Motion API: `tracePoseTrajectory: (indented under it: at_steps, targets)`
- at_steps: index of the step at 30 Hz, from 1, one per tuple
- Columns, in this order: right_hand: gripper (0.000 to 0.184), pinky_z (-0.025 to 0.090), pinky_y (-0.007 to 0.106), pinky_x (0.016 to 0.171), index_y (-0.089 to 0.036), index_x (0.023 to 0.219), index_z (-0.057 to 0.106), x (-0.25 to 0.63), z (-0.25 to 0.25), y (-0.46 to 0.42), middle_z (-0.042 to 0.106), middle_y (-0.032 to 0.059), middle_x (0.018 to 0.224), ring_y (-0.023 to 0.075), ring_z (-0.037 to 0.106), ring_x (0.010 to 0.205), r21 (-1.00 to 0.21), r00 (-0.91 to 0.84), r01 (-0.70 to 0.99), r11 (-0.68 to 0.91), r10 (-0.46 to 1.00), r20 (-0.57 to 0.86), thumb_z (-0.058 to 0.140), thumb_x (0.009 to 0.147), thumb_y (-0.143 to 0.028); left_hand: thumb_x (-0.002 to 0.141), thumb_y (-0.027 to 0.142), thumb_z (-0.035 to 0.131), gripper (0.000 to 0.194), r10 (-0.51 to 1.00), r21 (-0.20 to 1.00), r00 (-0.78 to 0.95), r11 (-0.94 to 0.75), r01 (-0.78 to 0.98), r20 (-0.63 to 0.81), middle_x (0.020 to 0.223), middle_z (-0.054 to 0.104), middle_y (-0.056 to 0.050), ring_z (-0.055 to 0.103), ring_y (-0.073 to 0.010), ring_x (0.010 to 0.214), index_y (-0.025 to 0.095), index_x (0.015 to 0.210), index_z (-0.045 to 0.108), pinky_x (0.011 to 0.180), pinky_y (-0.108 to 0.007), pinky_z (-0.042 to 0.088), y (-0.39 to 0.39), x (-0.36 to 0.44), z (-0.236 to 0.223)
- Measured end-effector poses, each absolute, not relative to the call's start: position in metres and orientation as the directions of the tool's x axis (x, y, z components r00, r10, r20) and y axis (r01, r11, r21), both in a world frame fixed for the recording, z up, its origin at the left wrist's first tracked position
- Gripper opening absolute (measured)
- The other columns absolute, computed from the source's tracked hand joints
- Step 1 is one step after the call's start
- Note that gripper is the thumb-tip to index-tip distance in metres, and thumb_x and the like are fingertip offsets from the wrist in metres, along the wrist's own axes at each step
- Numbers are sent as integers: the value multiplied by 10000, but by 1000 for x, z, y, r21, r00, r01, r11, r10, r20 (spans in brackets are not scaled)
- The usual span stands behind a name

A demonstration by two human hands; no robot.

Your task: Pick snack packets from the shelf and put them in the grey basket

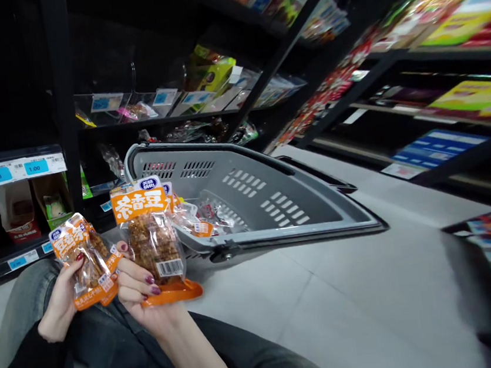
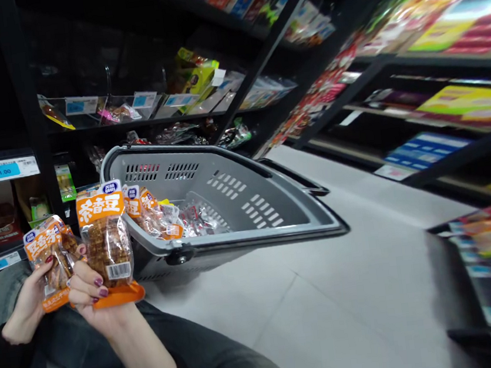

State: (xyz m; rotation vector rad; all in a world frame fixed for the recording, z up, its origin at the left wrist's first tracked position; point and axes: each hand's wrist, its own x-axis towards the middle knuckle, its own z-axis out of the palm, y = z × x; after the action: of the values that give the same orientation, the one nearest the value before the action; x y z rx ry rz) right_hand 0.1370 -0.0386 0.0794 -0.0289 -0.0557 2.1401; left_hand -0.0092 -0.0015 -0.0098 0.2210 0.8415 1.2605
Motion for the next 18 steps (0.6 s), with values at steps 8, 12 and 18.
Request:
tracePoseTrajectory:
  at_steps: [8,12,18]
  targets:
    - [373,125,103,270,-214,773,464,140,70,-39,337,-147,308,5,20,197,-350,-645,-754,-556,727,234,261,933,-483,737,47,538,148,880,594,28,344,-727,-475,653,705,-37,675,-189,561,111,829,635,646,-327,567,-2,-9,-8]
    - [447,80,111,260,-230,725,404,140,70,-41,288,-181,264,13,-43,187,-479,-646,-701,-529,756,109,275,855,-638,756,38,514,163,877,594,19,342,-728,-480,655,708,-39,686,-197,591,113,839,632,675,-337,567,-3,-7,-5]
    - [510,62,135,261,-236,712,381,143,71,-42,240,-190,241,26,-50,181,-574,-626,-651,-496,779,36,236,805,-716,759,39,516,168,880,600,18,338,-725,-474,664,713,-36,687,-202,588,117,876,610,663,-343,572,-3,-8,-6]
